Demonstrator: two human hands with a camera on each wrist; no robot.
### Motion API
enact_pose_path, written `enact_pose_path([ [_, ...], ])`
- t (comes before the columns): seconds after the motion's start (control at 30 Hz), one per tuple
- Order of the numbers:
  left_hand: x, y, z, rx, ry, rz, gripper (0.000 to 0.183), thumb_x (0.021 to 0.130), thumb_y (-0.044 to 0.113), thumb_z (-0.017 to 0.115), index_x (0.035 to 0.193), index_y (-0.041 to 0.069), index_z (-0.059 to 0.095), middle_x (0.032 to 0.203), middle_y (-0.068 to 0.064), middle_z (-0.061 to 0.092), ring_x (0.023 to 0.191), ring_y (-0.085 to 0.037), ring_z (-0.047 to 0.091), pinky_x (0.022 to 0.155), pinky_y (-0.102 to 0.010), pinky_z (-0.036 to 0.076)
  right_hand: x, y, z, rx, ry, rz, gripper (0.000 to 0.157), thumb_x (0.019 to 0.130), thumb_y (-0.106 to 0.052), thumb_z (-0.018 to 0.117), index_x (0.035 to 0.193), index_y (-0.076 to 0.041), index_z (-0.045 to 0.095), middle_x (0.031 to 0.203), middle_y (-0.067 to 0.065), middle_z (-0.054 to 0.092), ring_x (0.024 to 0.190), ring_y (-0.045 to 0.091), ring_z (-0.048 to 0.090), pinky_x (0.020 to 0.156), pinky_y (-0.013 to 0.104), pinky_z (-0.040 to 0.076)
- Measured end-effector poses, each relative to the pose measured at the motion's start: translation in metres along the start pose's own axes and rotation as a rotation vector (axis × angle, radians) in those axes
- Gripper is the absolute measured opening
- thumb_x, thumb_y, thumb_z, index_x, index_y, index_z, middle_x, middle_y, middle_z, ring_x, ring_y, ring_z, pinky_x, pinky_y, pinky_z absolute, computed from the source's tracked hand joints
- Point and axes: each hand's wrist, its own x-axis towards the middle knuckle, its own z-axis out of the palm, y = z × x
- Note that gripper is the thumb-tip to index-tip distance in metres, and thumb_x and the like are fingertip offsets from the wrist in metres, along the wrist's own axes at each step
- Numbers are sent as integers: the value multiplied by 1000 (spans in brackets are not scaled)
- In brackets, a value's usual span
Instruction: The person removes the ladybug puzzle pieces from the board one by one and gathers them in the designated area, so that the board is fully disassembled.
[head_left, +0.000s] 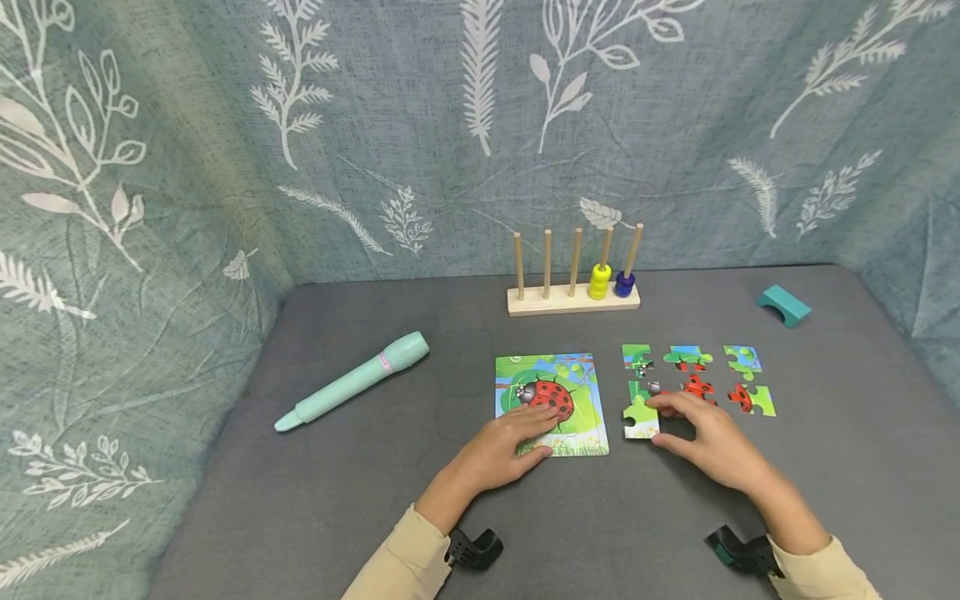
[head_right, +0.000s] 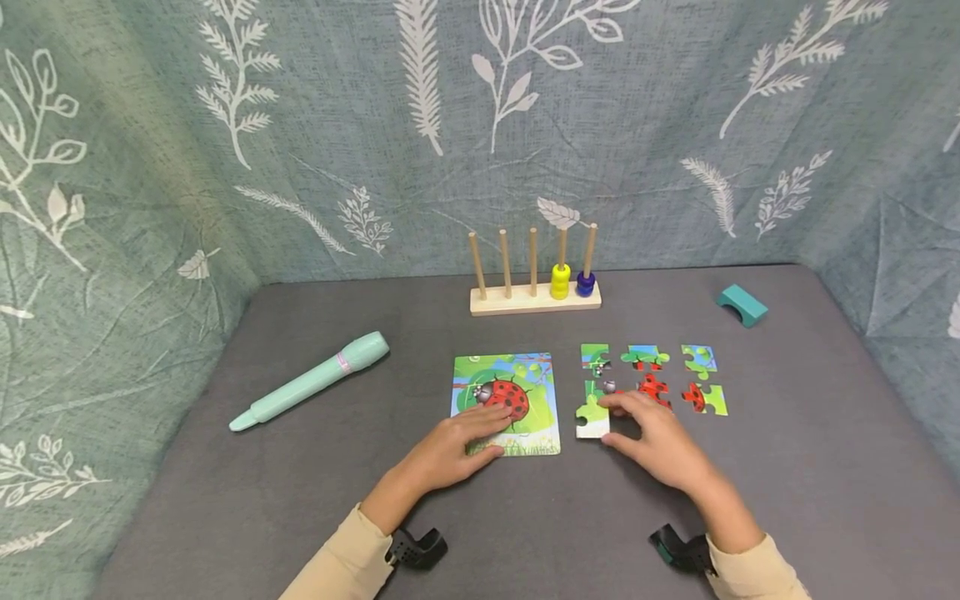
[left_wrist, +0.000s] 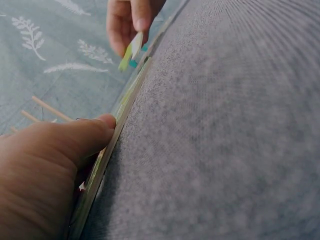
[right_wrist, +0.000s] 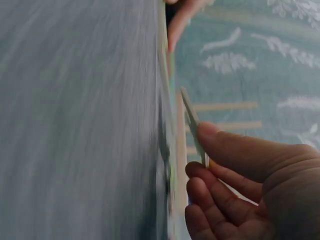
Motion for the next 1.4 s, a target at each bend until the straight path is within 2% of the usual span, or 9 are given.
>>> enact_pose_path([
  [0.1,0,0,1,-3,2,-3,43,92,23,63,133,9,57,138,-7,54,131,-23,47,114,-34,36,-11,9,-11,1,27,30,41,76,-12,79,115,-9,64,110,4,65,93,16,64,78,18,50],
  [0.3,0,0,4,2,7,-1,43,92,23,63,132,8,57,137,-7,55,131,-23,47,114,-34,37,-36,28,-33,12,68,115,42,76,-14,79,116,-11,64,104,1,65,92,-11,54,76,7,42],
  [0.4,-1,-1,6,14,14,6,43,92,23,63,131,8,58,137,-7,55,131,-23,48,113,-35,38,-48,40,-43,21,71,154,43,78,-16,78,118,-12,63,105,-14,61,92,-19,49,75,4,39],
  [0.53,0,-2,7,25,17,13,43,91,22,64,131,7,58,136,-7,55,130,-23,48,112,-35,39,-62,54,-54,16,59,226,44,82,-18,76,122,-10,61,108,-34,47,93,-24,43,73,3,39],
  [0.73,0,-2,8,7,19,3,44,92,23,64,132,8,57,137,-7,54,131,-22,47,113,-35,37,-75,74,-62,-9,36,323,45,85,-23,73,124,-6,59,109,-25,47,92,-28,35,70,5,41],
  [0.93,-1,-3,11,17,28,1,44,92,24,64,132,9,57,138,-4,54,132,-20,46,115,-32,34,-82,87,-62,-5,62,240,39,82,-13,74,118,-4,62,109,-37,39,99,-27,33,76,-4,30],
  [1.13,-1,-3,11,27,41,18,44,91,24,64,132,8,58,137,-5,55,131,-21,47,114,-32,36,-85,91,-61,-30,85,167,37,80,-8,74,116,-4,64,113,-36,36,104,-24,27,80,-6,19],
  [1.27,-1,-4,11,30,49,26,43,91,23,64,131,8,58,136,-6,56,130,-22,48,113,-34,38,-85,92,-60,-39,97,150,38,80,-6,74,116,-2,64,113,-35,35,105,-25,26,82,-7,18],
  [1.4,-1,-4,12,22,44,19,43,91,23,64,131,8,58,137,-6,55,131,-22,48,113,-34,37,-86,92,-59,-50,95,168,39,81,-9,74,117,-1,63,113,-33,35,104,-25,25,80,-7,17],
])
